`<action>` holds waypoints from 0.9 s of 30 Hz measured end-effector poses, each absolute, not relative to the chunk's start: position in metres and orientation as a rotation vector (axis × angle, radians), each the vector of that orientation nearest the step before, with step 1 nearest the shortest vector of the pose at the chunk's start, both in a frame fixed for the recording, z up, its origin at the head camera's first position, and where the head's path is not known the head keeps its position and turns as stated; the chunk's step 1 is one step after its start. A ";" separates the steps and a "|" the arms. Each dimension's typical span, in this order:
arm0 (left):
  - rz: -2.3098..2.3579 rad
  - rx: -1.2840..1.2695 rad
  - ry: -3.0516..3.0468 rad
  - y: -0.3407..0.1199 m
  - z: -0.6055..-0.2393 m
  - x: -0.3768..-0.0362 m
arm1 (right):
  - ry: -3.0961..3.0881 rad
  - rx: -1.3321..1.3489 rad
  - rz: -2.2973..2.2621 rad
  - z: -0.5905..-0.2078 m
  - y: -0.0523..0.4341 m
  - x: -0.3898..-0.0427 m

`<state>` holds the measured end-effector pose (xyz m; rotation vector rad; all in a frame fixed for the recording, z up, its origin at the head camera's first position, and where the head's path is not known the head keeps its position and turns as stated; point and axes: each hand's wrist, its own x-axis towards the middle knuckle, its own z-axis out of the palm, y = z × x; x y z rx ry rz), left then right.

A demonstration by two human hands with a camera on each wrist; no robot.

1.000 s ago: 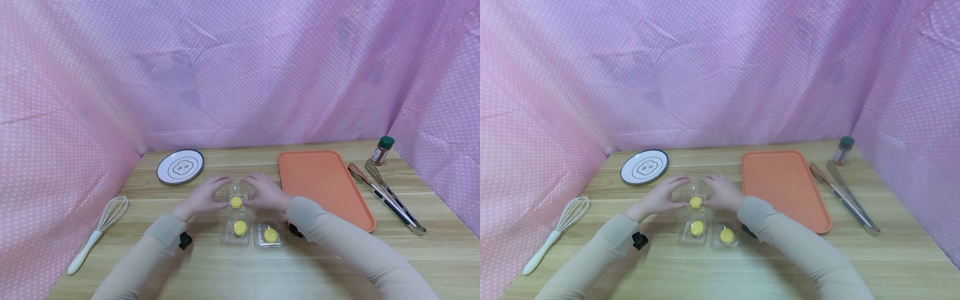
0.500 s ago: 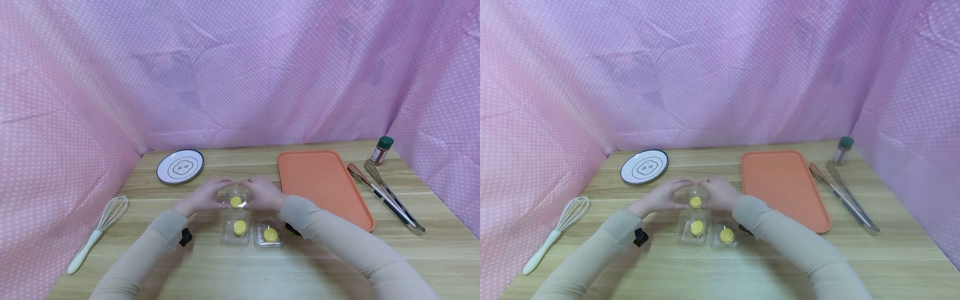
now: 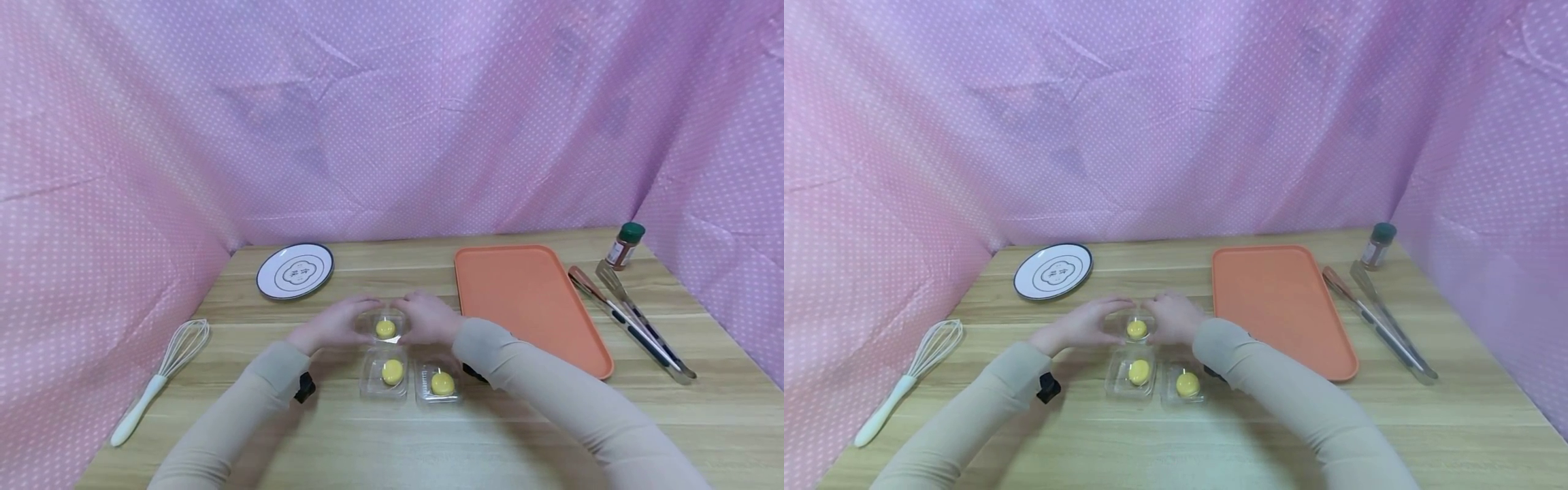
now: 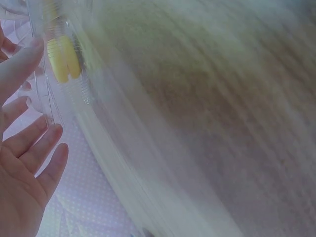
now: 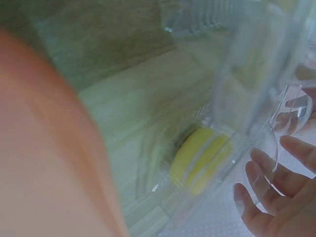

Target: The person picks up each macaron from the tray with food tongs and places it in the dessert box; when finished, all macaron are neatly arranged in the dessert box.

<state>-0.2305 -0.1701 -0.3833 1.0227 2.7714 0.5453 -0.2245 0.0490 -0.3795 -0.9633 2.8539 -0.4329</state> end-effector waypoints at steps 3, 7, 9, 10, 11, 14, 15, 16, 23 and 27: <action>0.549 0.998 2.768 -0.169 -0.382 -0.230 | 2.844 -0.945 -0.439 -0.378 0.049 -0.225; 0.575 0.968 2.757 -0.167 -0.381 -0.231 | 2.826 -0.918 -0.464 -0.376 0.049 -0.225; 0.589 0.957 2.752 -0.167 -0.381 -0.231 | 2.814 -0.916 -0.475 -0.375 0.049 -0.225; 0.590 0.950 2.752 -0.167 -0.382 -0.231 | 2.809 -0.921 -0.476 -0.376 0.049 -0.225; 0.591 0.946 2.751 -0.167 -0.382 -0.231 | 2.803 -0.928 -0.477 -0.376 0.049 -0.225; 0.581 0.959 2.757 -0.166 -0.384 -0.231 | 2.797 -0.954 -0.477 -0.377 0.048 -0.225; 0.578 0.969 2.761 -0.166 -0.384 -0.231 | 2.796 -0.960 -0.481 -0.377 0.048 -0.225; 0.574 0.982 2.764 -0.166 -0.384 -0.231 | 2.801 -0.959 -0.473 -0.377 0.047 -0.225; 0.562 1.010 2.772 -0.165 -0.386 -0.234 | 2.785 -0.892 -0.486 -0.377 0.045 -0.223; 0.540 0.964 2.774 -0.163 -0.386 -0.236 | 2.769 -0.862 -0.527 -0.379 0.045 -0.224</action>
